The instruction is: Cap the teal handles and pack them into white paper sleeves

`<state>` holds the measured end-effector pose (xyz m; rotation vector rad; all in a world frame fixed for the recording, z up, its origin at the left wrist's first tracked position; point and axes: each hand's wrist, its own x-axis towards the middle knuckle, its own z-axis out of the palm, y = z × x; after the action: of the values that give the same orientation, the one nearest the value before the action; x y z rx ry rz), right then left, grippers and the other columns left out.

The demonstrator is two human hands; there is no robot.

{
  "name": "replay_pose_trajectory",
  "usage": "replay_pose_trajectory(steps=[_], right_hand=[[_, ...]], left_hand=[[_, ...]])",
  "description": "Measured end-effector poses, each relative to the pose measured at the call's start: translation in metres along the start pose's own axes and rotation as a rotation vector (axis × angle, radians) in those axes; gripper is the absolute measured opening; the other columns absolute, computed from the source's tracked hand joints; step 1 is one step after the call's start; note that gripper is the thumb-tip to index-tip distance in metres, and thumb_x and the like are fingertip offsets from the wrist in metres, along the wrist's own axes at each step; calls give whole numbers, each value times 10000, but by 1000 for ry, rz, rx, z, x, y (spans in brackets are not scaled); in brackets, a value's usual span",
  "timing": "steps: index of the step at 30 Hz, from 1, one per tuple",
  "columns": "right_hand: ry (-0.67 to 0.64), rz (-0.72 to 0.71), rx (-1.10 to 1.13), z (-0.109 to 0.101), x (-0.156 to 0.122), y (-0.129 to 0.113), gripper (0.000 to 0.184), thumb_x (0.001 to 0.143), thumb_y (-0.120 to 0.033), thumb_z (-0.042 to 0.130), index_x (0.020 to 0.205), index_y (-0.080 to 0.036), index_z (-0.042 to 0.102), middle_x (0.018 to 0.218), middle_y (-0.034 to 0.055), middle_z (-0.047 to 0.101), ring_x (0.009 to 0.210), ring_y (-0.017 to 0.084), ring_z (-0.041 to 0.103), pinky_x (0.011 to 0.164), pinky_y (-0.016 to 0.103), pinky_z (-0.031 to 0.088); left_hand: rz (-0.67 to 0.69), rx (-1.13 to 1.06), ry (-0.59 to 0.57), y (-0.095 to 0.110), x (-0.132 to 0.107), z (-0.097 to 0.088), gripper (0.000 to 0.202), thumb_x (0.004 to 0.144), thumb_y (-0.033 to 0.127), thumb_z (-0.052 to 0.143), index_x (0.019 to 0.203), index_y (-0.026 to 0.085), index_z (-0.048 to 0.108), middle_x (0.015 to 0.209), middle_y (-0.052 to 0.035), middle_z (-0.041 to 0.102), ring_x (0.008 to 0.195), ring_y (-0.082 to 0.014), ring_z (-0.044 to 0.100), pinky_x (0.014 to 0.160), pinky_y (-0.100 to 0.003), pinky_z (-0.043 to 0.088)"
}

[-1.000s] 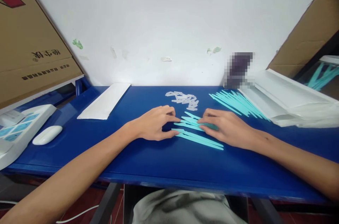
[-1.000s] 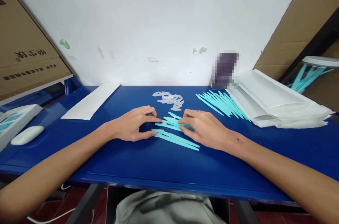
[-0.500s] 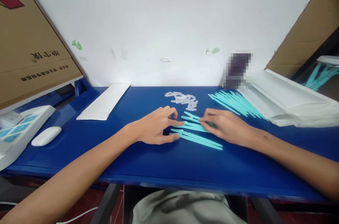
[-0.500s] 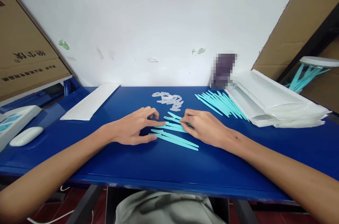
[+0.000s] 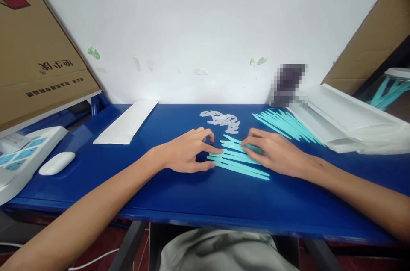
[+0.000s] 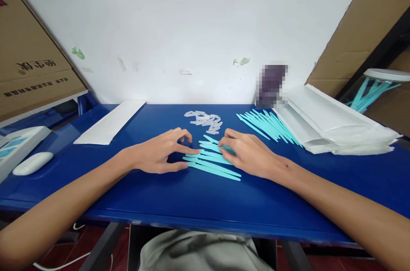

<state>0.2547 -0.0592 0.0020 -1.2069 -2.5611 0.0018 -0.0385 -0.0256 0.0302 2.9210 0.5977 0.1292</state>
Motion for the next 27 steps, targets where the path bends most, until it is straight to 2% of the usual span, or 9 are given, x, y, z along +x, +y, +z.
replay_pose_trajectory(steps=[4, 9, 14, 19, 22, 25, 27], right_hand=[[-18, -31, 19, 2, -1, 3, 323, 1010, -310, 456, 1081, -207, 754, 917, 61, 625, 708, 144, 613, 648, 287, 440], [-13, -38, 114, 5, 2, 1, 355, 1021, -357, 456, 1022, -218, 782, 877, 60, 610, 697, 145, 583, 637, 293, 428], [4, -43, 140, 6, 4, -6, 369, 1028, -368, 439, 1086, -218, 771, 868, 59, 607, 721, 153, 587, 647, 293, 441], [56, 31, 12, 4, 3, 3, 375, 1015, -350, 437, 1159, -198, 749, 924, 72, 661, 755, 173, 640, 675, 308, 459], [41, 94, -75, 0, 3, 12, 362, 988, -379, 473, 1105, -193, 761, 947, 80, 698, 754, 189, 654, 649, 314, 445], [-20, 150, -42, -5, 5, 18, 343, 968, -423, 501, 978, -205, 766, 764, 41, 685, 630, 170, 610, 624, 311, 405], [-57, 204, 11, -7, 6, 19, 352, 962, -449, 501, 917, -212, 757, 605, -1, 608, 523, 147, 540, 586, 297, 363]], left_hand=[[3, -18, 9, -1, 0, 0, 438, 982, 486, 519, 1324, 252, 663, 1230, -126, 531, 1002, -256, 537, 919, -409, 417], [13, -37, 36, -3, 0, 2, 424, 973, 485, 540, 1306, 262, 677, 1229, -119, 535, 1017, -250, 534, 909, -395, 431], [13, -117, 107, -5, 1, 6, 446, 971, 504, 543, 1308, 241, 666, 1227, -117, 535, 1055, -245, 532, 921, -386, 456], [-13, -70, 187, -8, 2, 10, 472, 1000, 506, 487, 1383, 254, 599, 1258, -124, 533, 1111, -258, 522, 985, -428, 450], [-75, -15, 197, -10, 3, 12, 468, 1036, 480, 405, 1397, 243, 587, 1262, -126, 543, 1122, -260, 527, 988, -431, 451], [-137, 21, 192, -14, 3, 13, 479, 1055, 460, 351, 1397, 219, 586, 1251, -128, 551, 1122, -255, 536, 968, -407, 458], [-162, 36, 183, -17, 3, 14, 486, 1059, 458, 341, 1391, 204, 589, 1247, -130, 556, 1123, -252, 543, 954, -393, 459]])
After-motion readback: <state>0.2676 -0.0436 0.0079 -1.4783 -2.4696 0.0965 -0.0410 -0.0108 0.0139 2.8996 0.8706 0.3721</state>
